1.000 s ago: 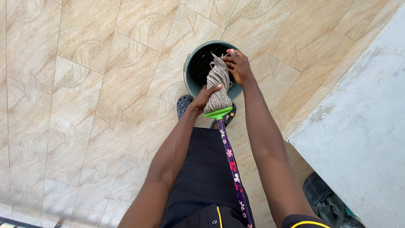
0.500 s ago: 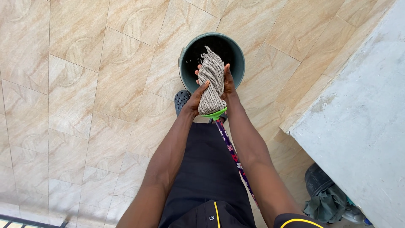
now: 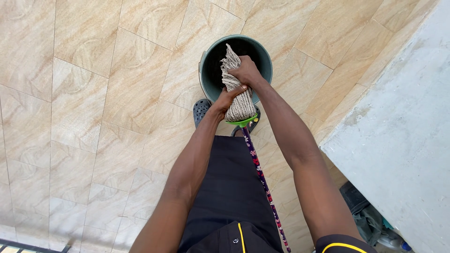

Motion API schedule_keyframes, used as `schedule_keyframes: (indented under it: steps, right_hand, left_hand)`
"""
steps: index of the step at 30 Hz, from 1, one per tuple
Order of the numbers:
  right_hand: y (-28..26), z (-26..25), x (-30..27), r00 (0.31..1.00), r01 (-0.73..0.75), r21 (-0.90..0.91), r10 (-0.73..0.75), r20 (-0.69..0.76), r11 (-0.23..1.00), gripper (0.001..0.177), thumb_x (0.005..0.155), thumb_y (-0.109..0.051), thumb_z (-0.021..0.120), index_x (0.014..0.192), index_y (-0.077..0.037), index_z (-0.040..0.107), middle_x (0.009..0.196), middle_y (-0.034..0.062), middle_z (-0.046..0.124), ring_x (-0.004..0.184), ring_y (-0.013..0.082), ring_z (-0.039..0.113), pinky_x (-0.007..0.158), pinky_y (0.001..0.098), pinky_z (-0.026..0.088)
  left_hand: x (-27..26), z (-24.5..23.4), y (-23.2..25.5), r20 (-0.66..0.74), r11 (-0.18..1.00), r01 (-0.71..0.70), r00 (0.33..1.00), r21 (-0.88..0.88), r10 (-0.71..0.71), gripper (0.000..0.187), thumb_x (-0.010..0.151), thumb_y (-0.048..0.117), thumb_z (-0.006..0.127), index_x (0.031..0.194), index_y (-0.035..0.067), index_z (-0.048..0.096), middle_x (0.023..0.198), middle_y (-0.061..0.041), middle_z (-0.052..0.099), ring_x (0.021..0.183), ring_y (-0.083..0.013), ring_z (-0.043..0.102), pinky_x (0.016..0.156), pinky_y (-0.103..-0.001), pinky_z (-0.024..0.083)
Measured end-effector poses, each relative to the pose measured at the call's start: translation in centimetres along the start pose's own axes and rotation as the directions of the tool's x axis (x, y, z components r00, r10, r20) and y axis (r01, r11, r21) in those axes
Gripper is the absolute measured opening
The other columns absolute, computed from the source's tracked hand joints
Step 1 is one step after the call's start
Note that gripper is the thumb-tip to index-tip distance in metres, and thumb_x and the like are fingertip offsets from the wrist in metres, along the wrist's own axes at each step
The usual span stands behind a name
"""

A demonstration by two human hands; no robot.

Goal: The person is seen mopping a tiled balcony using a mop and a bucket of water.

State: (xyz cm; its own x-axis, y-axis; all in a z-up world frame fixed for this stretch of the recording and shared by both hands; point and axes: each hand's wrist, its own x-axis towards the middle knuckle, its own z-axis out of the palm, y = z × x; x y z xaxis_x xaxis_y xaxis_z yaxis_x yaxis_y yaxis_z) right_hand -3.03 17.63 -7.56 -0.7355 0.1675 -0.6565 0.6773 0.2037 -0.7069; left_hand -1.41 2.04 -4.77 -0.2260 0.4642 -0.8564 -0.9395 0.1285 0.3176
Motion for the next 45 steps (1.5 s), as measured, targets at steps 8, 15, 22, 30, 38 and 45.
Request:
schedule_keyframes:
  steps: [8, 15, 22, 30, 38, 45]
  right_hand:
    - [-0.6, 0.7, 0.9, 0.968, -0.252, -0.267, 0.238, -0.083, 0.93, 0.043, 0.08, -0.033, 0.078, 0.116, -0.009, 0.074, 0.113, 0.0165, 0.074, 0.106, 0.0336, 0.071, 0.094, 0.0436, 0.054]
    - [0.9, 1.3, 1.3, 0.953, -0.304, -0.33, 0.277, -0.127, 0.894, 0.039, 0.084, -0.03, 0.075, 0.114, -0.004, 0.074, 0.113, 0.0229, 0.073, 0.109, 0.0373, 0.07, 0.097, 0.0443, 0.053]
    - [0.9, 1.4, 1.2, 0.937, -0.348, -0.385, 0.322, -0.132, 0.855, 0.034, 0.087, -0.023, 0.071, 0.113, -0.001, 0.072, 0.112, 0.0235, 0.073, 0.106, 0.0386, 0.071, 0.094, 0.0467, 0.054]
    - [4.4, -1.0, -2.2, 0.959, -0.281, 0.802, 0.115, 0.26, 0.527, 0.057, 0.098, -0.05, 0.062, 0.133, -0.005, 0.062, 0.123, 0.0135, 0.069, 0.109, 0.0255, 0.069, 0.095, 0.0472, 0.058]
    - [1.8, 1.8, -3.9, 0.954, -0.227, 0.973, -0.192, 0.229, 0.032, 0.072, 0.092, -0.07, 0.048, 0.132, -0.012, 0.062, 0.117, 0.0229, 0.07, 0.103, 0.0368, 0.075, 0.088, 0.0544, 0.062]
    - [5.3, 0.9, -0.3, 0.948, -0.304, 0.944, -0.054, 0.313, 0.13, 0.055, 0.1, -0.045, 0.075, 0.114, 0.008, 0.071, 0.096, 0.0237, 0.073, 0.078, 0.0298, 0.074, 0.068, 0.0447, 0.062]
  left_hand:
    - [2.1, -0.5, 0.1, 0.015, 0.994, 0.026, 1.0, 0.102, -0.028, 0.046, 0.09, 0.023, 0.069, 0.121, -0.009, 0.059, 0.101, -0.018, 0.076, 0.081, -0.0221, 0.077, 0.068, -0.034, 0.064]
    - [3.9, -1.5, -1.3, -0.01, 0.96, 0.064, 0.998, 0.274, -0.064, 0.05, 0.094, 0.03, 0.063, 0.122, -0.012, 0.067, 0.105, -0.018, 0.077, 0.084, -0.0222, 0.076, 0.071, -0.033, 0.061]
    - [5.5, -2.6, -2.8, -0.048, 0.875, 0.034, 0.999, 0.483, -0.013, 0.054, 0.102, 0.037, 0.059, 0.136, -0.005, 0.067, 0.119, -0.013, 0.076, 0.098, -0.0136, 0.073, 0.084, -0.026, 0.054]
    - [-0.2, -1.0, 1.3, 0.22, 0.991, 0.086, 0.974, -0.106, -0.061, 0.059, 0.1, 0.051, 0.056, 0.13, 0.001, 0.062, 0.099, -0.011, 0.077, 0.076, -0.017, 0.077, 0.068, -0.031, 0.064]
    - [-0.7, -2.1, 0.9, 0.227, 0.943, 0.14, 0.971, -0.301, -0.072, 0.056, 0.102, 0.043, 0.06, 0.138, 0.0, 0.058, 0.113, -0.014, 0.074, 0.084, -0.0176, 0.078, 0.073, -0.031, 0.065]
    - [-1.3, -2.9, 0.2, 0.211, 0.939, 0.126, 0.976, -0.32, -0.059, 0.056, 0.1, 0.044, 0.059, 0.134, 0.0, 0.057, 0.106, -0.015, 0.075, 0.079, -0.0201, 0.078, 0.068, -0.032, 0.065]
